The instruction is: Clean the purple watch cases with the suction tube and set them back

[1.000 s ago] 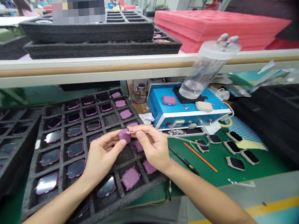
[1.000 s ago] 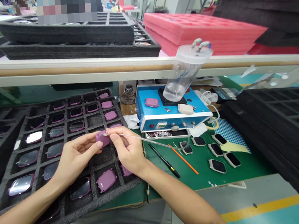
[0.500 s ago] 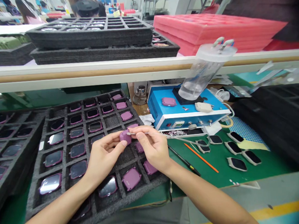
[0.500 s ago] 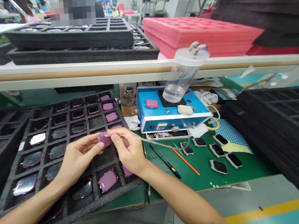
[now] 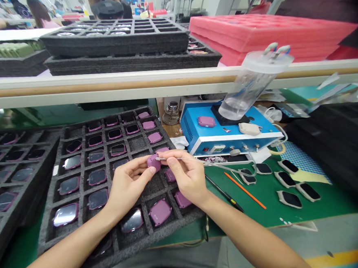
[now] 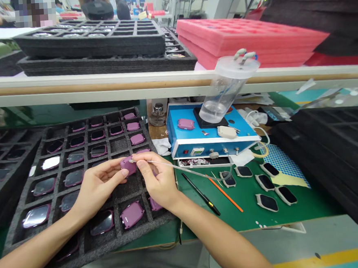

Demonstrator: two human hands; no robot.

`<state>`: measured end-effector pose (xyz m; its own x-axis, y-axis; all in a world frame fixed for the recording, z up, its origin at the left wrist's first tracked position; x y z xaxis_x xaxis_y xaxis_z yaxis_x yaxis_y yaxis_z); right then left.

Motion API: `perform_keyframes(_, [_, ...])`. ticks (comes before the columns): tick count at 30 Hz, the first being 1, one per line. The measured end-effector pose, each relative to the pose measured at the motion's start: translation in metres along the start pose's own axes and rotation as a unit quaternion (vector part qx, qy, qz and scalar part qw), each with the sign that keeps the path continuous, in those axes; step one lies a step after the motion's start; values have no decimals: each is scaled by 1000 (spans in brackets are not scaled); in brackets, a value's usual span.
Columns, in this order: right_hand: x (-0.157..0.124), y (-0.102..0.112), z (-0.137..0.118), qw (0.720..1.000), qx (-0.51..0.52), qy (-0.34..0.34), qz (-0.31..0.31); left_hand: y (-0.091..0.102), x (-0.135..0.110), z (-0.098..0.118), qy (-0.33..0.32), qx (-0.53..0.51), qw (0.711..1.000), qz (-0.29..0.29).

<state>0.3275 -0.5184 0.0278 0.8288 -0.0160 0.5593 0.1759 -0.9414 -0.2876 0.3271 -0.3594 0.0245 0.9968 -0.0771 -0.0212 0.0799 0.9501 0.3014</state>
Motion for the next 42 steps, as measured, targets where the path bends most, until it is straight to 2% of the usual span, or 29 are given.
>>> perform_keyframes(37, [1, -1, 0, 1000, 3, 2, 0, -1, 1, -3, -1, 10, 1000, -1])
perform_keyframes(40, [-1, -1, -3, 1000, 7, 3, 0, 3, 2, 2, -11, 49, 999, 4])
perform_keyframes(42, [-3, 2, -6, 1000, 6, 10, 17, 10, 0, 13, -38, 146, 988, 9])
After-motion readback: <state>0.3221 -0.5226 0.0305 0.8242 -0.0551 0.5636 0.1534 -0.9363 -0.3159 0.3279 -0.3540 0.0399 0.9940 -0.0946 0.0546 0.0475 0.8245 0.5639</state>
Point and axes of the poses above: each hand's wrist, its own x-axis towards the middle knuckle, its own y-axis out of the back of the hand, z = x × y, the point moved 9 cm from there along x, towards the middle knuckle, and after that the axes turned 10 degrees about x, right-handed, at the moved point
